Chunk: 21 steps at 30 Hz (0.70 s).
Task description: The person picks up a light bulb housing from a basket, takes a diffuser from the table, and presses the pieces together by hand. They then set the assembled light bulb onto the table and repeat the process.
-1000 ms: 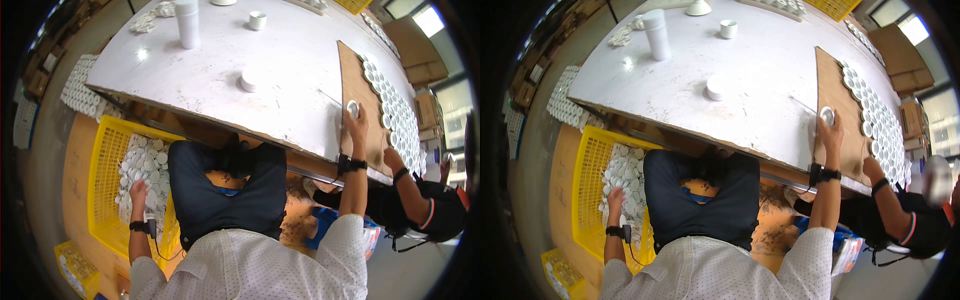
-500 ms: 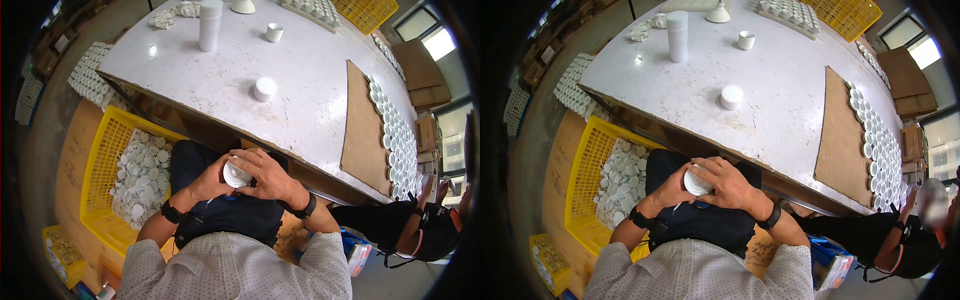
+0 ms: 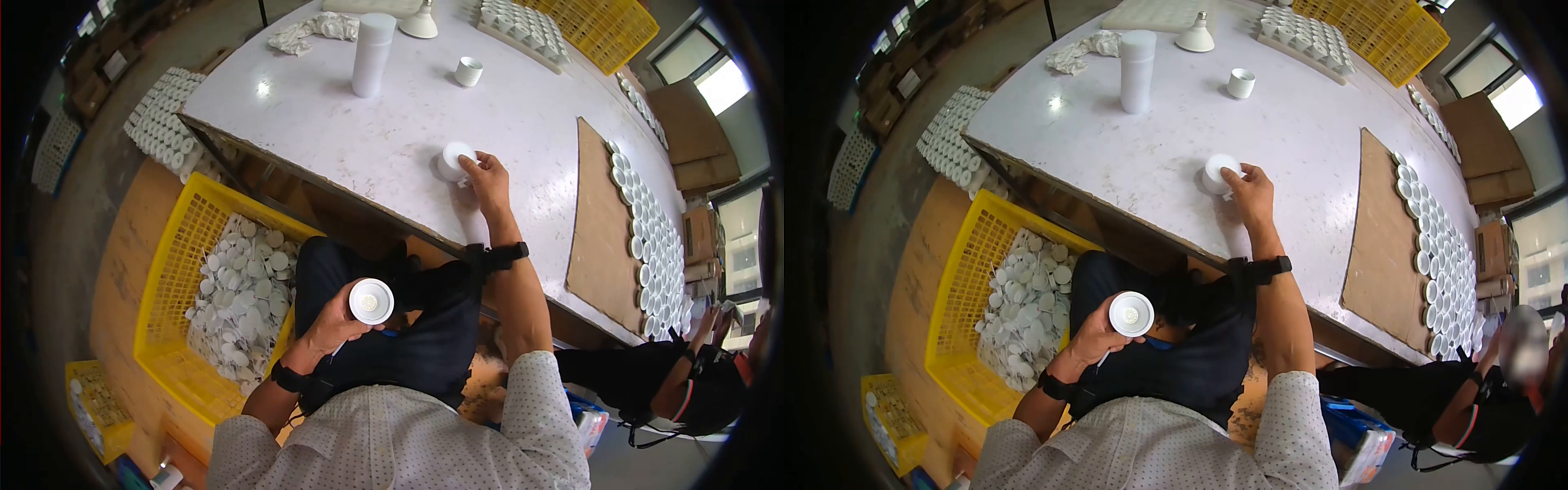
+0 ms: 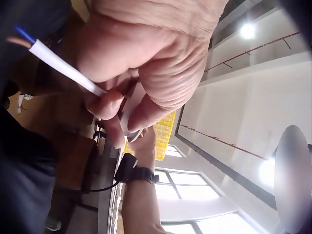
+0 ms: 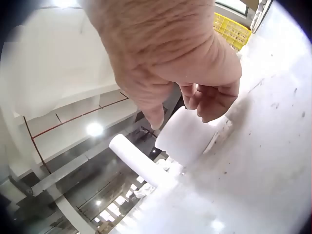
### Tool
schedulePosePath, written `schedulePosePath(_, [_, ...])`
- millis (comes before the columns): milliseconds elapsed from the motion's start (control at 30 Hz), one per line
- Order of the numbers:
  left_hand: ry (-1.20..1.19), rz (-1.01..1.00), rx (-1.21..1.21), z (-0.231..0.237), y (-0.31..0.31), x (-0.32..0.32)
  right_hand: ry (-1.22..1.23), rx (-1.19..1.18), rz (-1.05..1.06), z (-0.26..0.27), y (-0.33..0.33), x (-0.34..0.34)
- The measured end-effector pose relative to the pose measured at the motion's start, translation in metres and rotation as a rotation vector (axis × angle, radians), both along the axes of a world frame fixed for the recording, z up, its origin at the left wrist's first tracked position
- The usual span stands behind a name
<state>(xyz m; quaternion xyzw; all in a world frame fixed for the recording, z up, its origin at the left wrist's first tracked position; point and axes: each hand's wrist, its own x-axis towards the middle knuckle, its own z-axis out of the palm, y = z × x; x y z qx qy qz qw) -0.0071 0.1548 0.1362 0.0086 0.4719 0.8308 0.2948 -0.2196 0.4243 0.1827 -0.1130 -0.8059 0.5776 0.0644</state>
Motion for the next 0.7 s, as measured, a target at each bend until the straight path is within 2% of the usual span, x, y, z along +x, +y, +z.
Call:
schedulePosePath(233, [-0.020, -0.013, 0.017, -0.004, 0.001, 0.002, 0.008, -0.156, -0.145, -0.006, 0.010, 0.004])
schedulePosePath(300, [-0.031, -0.010, 0.019, -0.001, 0.005, 0.002, 0.029, -0.365, -0.123, -0.013, 0.018, 0.003])
schedulePosePath(333, [-0.033, -0.008, 0.020, -0.001, 0.006, 0.002, 0.030, -0.367, -0.128, -0.013, 0.021, 0.004])
schedulePosePath(400, [-0.037, -0.007, 0.018, -0.001, 0.008, 0.003, -0.037, -0.615, -0.172, -0.010, 0.026, 0.011])
schedulePosePath(700, [0.043, -0.024, -0.016, 0.008, 0.023, -0.014, -0.021, -0.769, -0.064, 0.002, 0.018, 0.073])
